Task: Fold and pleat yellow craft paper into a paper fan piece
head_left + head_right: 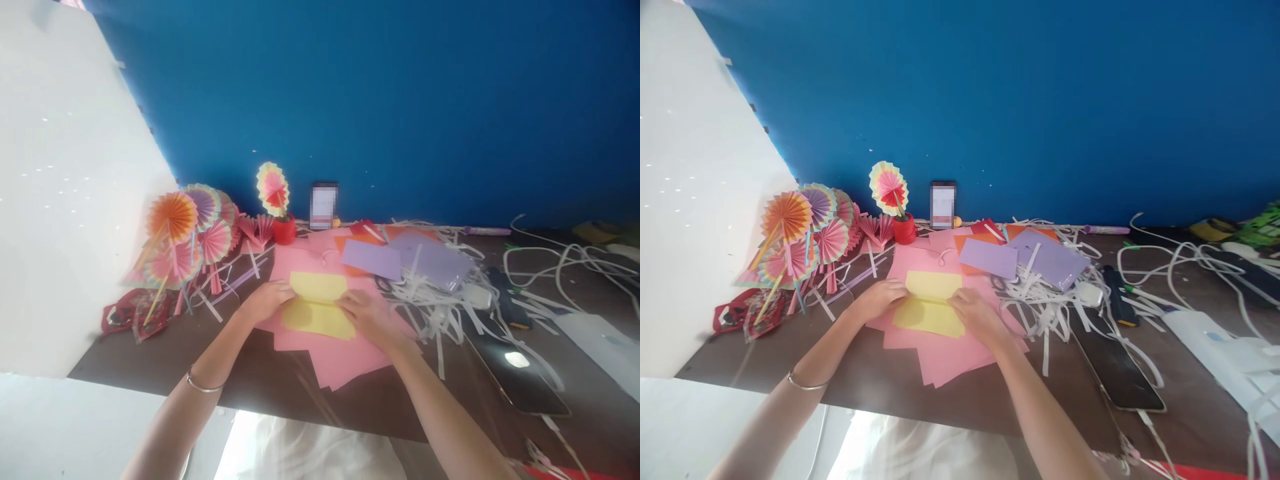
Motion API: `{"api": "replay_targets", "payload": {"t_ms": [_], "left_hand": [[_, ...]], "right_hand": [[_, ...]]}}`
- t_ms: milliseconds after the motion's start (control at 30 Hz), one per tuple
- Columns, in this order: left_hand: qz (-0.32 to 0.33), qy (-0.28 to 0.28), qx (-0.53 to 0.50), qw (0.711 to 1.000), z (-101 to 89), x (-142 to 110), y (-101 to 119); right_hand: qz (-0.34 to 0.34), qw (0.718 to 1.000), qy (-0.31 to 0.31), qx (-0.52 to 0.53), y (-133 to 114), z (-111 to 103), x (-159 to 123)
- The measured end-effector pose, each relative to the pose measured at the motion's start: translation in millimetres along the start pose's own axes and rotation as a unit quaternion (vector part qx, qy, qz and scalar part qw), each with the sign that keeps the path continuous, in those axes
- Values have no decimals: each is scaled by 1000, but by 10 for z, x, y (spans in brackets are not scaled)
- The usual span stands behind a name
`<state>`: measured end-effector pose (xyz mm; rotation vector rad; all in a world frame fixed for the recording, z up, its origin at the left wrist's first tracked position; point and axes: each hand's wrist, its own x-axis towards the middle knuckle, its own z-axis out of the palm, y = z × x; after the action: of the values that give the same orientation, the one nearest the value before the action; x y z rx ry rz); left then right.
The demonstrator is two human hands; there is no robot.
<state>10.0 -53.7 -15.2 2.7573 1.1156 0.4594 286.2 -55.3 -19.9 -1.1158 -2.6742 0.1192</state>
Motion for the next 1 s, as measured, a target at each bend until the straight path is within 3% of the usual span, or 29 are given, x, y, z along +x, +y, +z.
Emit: {"api": "replay_targets", "payload": {"t_ms": [267, 467, 733, 900, 1000], "left_hand": [[-36, -37, -26, 998, -10, -19, 44], [-61, -46, -23, 997, -20, -27, 99], [-130, 37, -93, 986, 82, 14, 99], [-170, 72, -173, 967, 144, 47, 75], [-163, 64, -198, 965, 172, 54, 54]], "right_hand": [[-9, 1000, 19, -6, -76, -39, -28], [6, 997, 54, 46, -109, -24, 14], [126, 986, 49, 103, -195, -63, 116], [128, 986, 28, 104, -255, -95, 106], [123, 988, 40, 81, -236, -54, 87]]}}
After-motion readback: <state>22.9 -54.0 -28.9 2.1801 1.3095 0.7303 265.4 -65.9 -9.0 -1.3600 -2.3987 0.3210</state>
